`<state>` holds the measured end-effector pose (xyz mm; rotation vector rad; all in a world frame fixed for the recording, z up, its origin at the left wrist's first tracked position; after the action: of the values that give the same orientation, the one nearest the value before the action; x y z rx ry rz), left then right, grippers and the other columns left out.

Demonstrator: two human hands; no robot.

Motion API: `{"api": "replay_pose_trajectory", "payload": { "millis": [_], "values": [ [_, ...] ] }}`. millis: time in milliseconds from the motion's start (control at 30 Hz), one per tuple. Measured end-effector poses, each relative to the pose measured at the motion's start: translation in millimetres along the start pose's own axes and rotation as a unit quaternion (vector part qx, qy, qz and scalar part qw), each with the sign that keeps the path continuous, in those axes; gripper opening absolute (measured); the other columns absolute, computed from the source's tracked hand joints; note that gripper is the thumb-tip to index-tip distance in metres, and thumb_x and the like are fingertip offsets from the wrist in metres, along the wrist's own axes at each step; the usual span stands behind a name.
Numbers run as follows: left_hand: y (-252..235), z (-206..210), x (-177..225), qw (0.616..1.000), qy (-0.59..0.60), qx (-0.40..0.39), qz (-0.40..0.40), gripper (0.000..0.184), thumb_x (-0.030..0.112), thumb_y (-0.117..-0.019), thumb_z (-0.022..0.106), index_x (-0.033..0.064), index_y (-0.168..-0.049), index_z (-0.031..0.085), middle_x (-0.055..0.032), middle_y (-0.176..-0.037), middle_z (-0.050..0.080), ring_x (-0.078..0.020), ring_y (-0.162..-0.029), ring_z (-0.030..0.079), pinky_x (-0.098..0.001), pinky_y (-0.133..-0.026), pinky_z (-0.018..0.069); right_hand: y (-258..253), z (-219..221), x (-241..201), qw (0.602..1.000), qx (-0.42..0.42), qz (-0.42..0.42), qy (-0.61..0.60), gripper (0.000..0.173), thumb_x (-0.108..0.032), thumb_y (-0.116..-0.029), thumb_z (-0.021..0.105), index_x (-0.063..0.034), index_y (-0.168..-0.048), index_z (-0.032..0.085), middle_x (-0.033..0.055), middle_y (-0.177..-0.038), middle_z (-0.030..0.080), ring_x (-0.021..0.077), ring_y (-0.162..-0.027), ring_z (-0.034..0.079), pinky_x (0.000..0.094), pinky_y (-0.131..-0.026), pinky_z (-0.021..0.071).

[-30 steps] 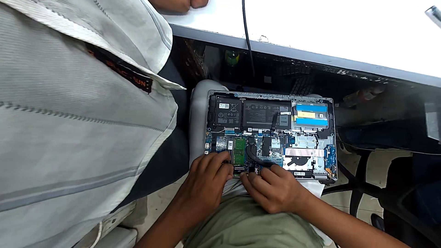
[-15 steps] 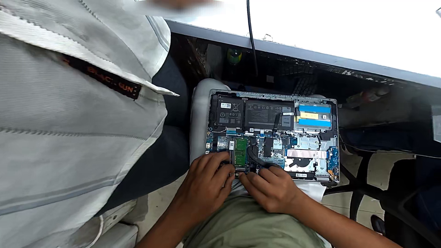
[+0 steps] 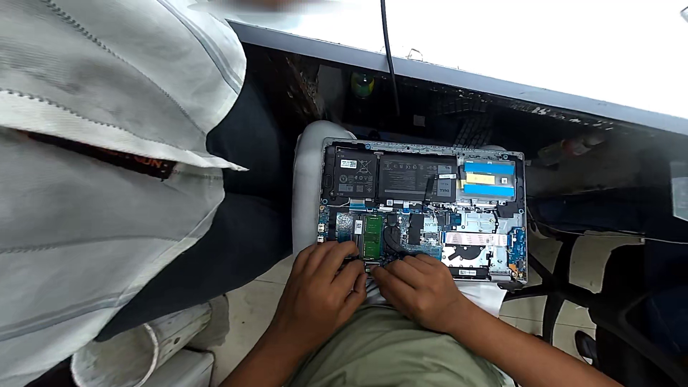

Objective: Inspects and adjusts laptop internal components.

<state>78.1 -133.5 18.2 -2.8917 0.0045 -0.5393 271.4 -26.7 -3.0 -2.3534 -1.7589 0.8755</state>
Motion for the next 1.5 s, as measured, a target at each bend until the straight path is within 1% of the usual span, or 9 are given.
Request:
{"api": "replay_pose_trajectory", "payload": {
  "millis": [167, 367, 700, 900, 1067, 1167, 1267, 1400, 1500],
  "values": [
    [-0.6, 0.9, 1.2, 1.000, 0.009, 0.000, -0.013, 0.018, 0.033, -0.0960, 0.063, 0.0198, -0.095, 0.075, -0.0009, -0.117, 0.068, -0.0223, -0.114, 0.062, -0.0453, -0.096, 0.0492, -0.4, -0.5, -0.6, 1.000, 0.000, 0.016, -0.021, 0.019, -0.020, -0.1015, 0.061, -0.0129, -0.109, 0.076, 0.0002, -0.084, 0.068, 0.0147, -0.070, 0.062, 0.0294, -0.059, 0.0492],
    [-2.3, 1.0, 3.8, 0.998, 0.023, -0.018, -0.057, 0.016, 0.036, -0.0944, 0.062, 0.0245, -0.092, 0.072, 0.0041, -0.120, 0.066, -0.0187, -0.116, 0.060, -0.0451, -0.095, 0.0479, 1.6, 0.9, -2.4, 0.997, 0.013, 0.059, -0.041, 0.019, -0.026, -0.1019, 0.061, -0.0123, -0.101, 0.075, 0.0003, -0.084, 0.068, 0.0135, -0.075, 0.066, 0.0290, -0.064, 0.0543],
    [-5.3, 8.1, 5.5, 0.999, 0.002, 0.005, -0.054, 0.015, 0.037, -0.0913, 0.063, 0.0243, -0.087, 0.071, 0.0041, -0.116, 0.067, -0.0186, -0.111, 0.061, -0.0447, -0.092, 0.0479, 4.9, 6.3, -3.6, 0.994, 0.038, 0.095, -0.036, 0.021, -0.028, -0.1016, 0.063, -0.0124, -0.097, 0.075, -0.0003, -0.082, 0.067, 0.0122, -0.076, 0.066, 0.0276, -0.068, 0.0561],
    [-4.8, 8.7, 6.0, 0.999, 0.006, 0.003, -0.047, 0.019, 0.036, -0.0938, 0.060, 0.0268, -0.104, 0.074, 0.0057, -0.115, 0.067, -0.0188, -0.113, 0.060, -0.0467, -0.094, 0.0472, 6.6, 10.6, -4.6, 0.993, 0.061, 0.101, -0.024, 0.019, -0.028, -0.1004, 0.065, -0.0122, -0.096, 0.075, -0.0002, -0.081, 0.067, 0.0125, -0.076, 0.066, 0.0282, -0.068, 0.0565],
    [-0.9, 8.8, 5.9, 0.999, 0.023, 0.013, -0.041, 0.018, 0.033, -0.0952, 0.061, 0.0312, -0.103, 0.077, 0.0056, -0.115, 0.068, -0.0185, -0.113, 0.060, -0.0473, -0.096, 0.0458, 6.4, 12.4, -3.8, 0.993, 0.069, 0.091, -0.017, 0.019, -0.027, -0.1001, 0.065, -0.0115, -0.096, 0.074, 0.0006, -0.079, 0.065, 0.0134, -0.074, 0.065, 0.0282, -0.067, 0.0561],
    [0.9, 8.5, 5.9, 1.000, 0.015, 0.019, -0.020, 0.017, 0.031, -0.0960, 0.061, 0.0296, -0.102, 0.078, 0.0021, -0.115, 0.069, -0.0206, -0.110, 0.063, -0.0484, -0.096, 0.0473, 6.7, 12.0, -2.9, 0.994, 0.065, 0.090, -0.022, 0.020, -0.028, -0.1007, 0.064, -0.0115, -0.096, 0.074, 0.0009, -0.078, 0.065, 0.0135, -0.073, 0.064, 0.0279, -0.066, 0.0553],
    [5.5, 10.3, 6.1, 1.000, -0.010, 0.021, 0.003, 0.020, 0.030, -0.0984, 0.059, 0.0277, -0.107, 0.077, -0.0005, -0.117, 0.071, -0.0226, -0.110, 0.065, -0.0494, -0.096, 0.0486, 7.5, 11.8, -2.3, 0.994, 0.059, 0.091, -0.026, 0.020, -0.028, -0.1012, 0.064, -0.0115, -0.097, 0.075, 0.0012, -0.078, 0.064, 0.0139, -0.073, 0.065, 0.0285, -0.067, 0.0557],
    [12.1, 7.9, 4.6, 0.999, -0.026, 0.026, 0.032, 0.025, 0.032, -0.1003, 0.057, 0.0279, -0.116, 0.076, -0.0032, -0.122, 0.070, -0.0251, -0.114, 0.064, -0.0485, -0.098, 0.0500, 8.7, 4.1, 0.1, 0.995, 0.028, 0.073, -0.063, 0.022, -0.028, -0.1035, 0.061, -0.0111, -0.103, 0.075, 0.0030, -0.084, 0.066, 0.0158, -0.080, 0.067, 0.0303, -0.074, 0.0577],
    [12.7, 4.1, 4.0, 0.998, -0.014, 0.027, 0.051, 0.028, 0.039, -0.1013, 0.055, 0.0280, -0.119, 0.075, -0.0034, -0.126, 0.068, -0.0248, -0.120, 0.061, -0.0492, -0.101, 0.0475, 13.6, -9.1, 0.3, 0.993, 0.010, 0.058, -0.101, 0.022, -0.028, -0.1042, 0.059, -0.0115, -0.106, 0.074, 0.0043, -0.089, 0.068, 0.0172, -0.086, 0.068, 0.0317, -0.079, 0.0578]
  ]
}}
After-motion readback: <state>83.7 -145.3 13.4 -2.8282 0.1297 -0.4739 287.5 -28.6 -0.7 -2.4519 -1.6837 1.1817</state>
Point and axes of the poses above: each hand's wrist, its own y-axis away from the middle knuckle, its own z-axis out of the palm, x = y × z, the point moved 1 cm from there along -y, towards the middle knuckle
